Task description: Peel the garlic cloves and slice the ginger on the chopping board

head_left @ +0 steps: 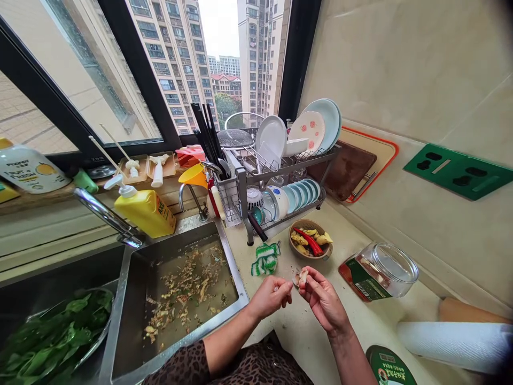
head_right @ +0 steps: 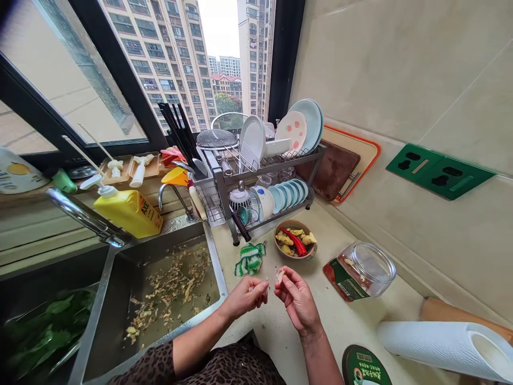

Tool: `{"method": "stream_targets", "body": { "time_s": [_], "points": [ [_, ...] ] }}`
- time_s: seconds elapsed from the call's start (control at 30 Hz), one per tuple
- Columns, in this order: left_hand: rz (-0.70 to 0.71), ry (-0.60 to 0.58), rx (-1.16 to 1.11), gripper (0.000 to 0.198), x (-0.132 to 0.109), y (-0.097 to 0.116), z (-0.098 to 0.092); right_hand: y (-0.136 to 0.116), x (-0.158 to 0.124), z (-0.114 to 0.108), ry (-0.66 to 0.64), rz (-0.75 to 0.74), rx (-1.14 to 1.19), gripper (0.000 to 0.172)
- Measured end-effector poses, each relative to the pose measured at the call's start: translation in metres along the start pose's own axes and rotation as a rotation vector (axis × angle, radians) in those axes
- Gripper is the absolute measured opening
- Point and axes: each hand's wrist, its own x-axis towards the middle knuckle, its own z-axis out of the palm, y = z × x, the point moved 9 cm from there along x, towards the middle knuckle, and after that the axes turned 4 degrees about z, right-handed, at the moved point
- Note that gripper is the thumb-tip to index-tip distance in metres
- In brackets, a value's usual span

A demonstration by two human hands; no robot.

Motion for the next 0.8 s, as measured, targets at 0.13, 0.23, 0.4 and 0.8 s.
{"method": "stream_targets", "body": {
  "time_s": [0.13,0.23,0.4,0.8],
  "points": [
    [0.052,0.145,0.074,0.031,0.002,0.011,-0.014,0.002,-0.005,0.005,-0.017,0.011,-0.079,0.029],
    [0.052,0.199,0.046,0.02,0.002,0.011,-0.017,0.002,-0.006,0.005,0.005,-0.014,-0.145,0.028],
    [0.169,-0.037,0.051,0.012,0.003,0.018,0.002,-0.002,-0.007,0.009,-0.003,-0.059,-0.21,0.028],
    [0.075,0.12,-0.115,0.033,0.01,0.019,-0.016,-0.023,-0.009,0.004,0.08,-0.307,-0.719,0.034]
  ]
}}
